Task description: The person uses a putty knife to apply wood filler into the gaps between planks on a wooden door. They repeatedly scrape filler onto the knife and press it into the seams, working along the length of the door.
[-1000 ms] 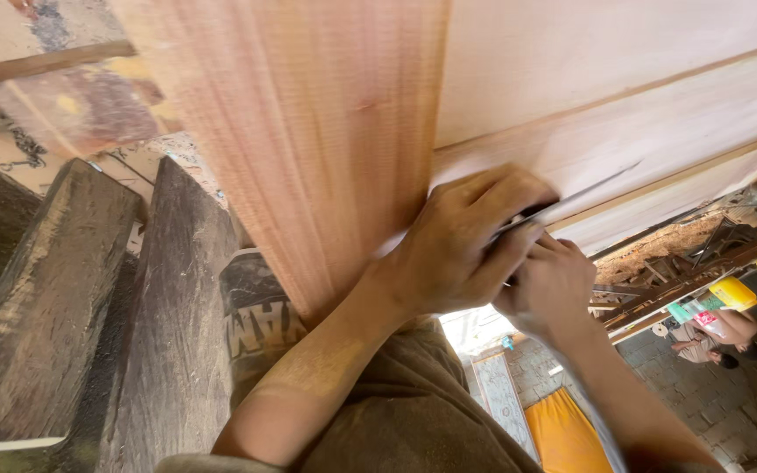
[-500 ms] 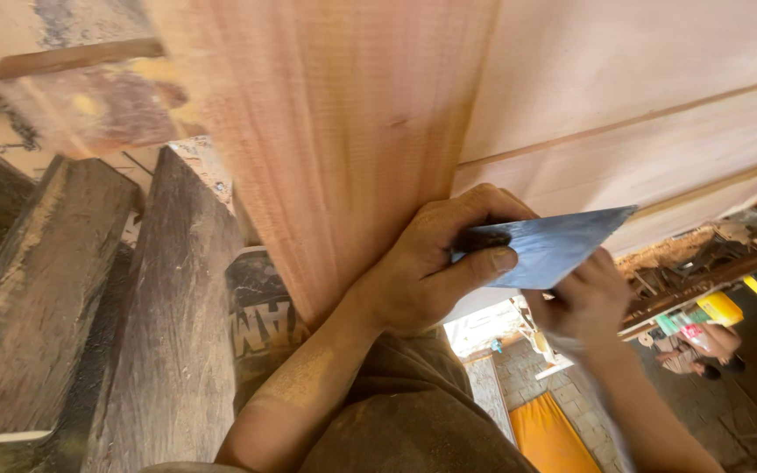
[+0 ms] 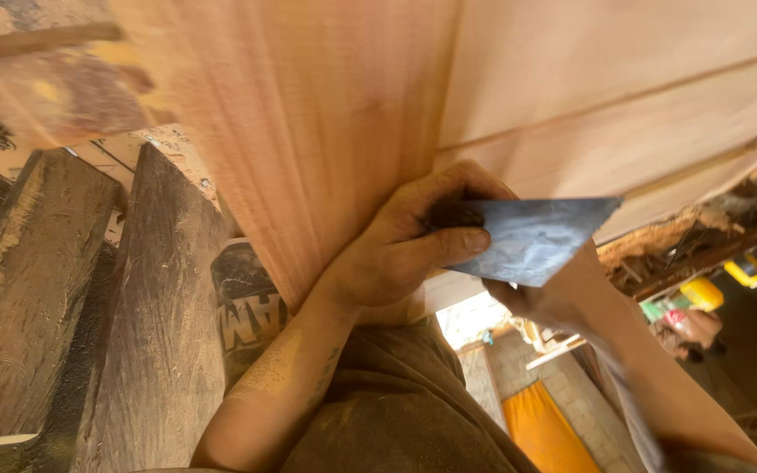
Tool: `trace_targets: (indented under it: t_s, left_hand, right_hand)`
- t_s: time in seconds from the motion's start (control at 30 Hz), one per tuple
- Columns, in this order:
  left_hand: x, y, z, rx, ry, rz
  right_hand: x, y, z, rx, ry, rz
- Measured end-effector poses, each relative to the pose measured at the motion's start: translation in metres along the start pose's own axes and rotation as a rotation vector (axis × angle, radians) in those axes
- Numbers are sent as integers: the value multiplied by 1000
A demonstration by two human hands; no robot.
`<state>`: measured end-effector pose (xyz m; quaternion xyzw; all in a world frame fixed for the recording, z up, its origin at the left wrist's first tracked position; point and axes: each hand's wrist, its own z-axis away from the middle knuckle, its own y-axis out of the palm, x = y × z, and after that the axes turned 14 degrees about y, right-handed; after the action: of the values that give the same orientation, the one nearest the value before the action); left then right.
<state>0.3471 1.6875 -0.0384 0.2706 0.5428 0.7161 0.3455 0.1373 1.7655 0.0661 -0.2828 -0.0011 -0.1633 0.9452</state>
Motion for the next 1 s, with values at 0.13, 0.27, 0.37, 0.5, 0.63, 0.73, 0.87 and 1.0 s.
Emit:
trace_targets:
  t_s: [0.13, 0.27, 0.37, 0.5, 0.63, 0.73, 0.87, 1.0]
  left_hand:
    - [-1, 2, -2, -46, 4, 110]
    - [2, 0, -1, 29, 65, 30]
    - [4, 0, 1, 2, 61, 33]
    - [2, 2, 0, -18, 7, 65]
    - [-9, 6, 0, -105, -200, 144]
    - [-17, 7, -2, -92, -271, 225]
    - [-13, 4, -6, 59, 48, 1]
    - [-3, 0, -3, 55, 11, -44]
  right_hand:
    - [19, -3, 1, -20, 186, 175]
    - [44, 27, 18, -357, 133, 30]
    - [48, 47, 27, -243, 240, -8]
    - [42, 43, 20, -43, 262, 124]
    - [46, 18, 2, -3, 68, 89]
    - [56, 2, -3, -56, -31, 44]
    - [80, 12, 6, -154, 142, 22]
    - [100, 38, 17, -291, 79, 56]
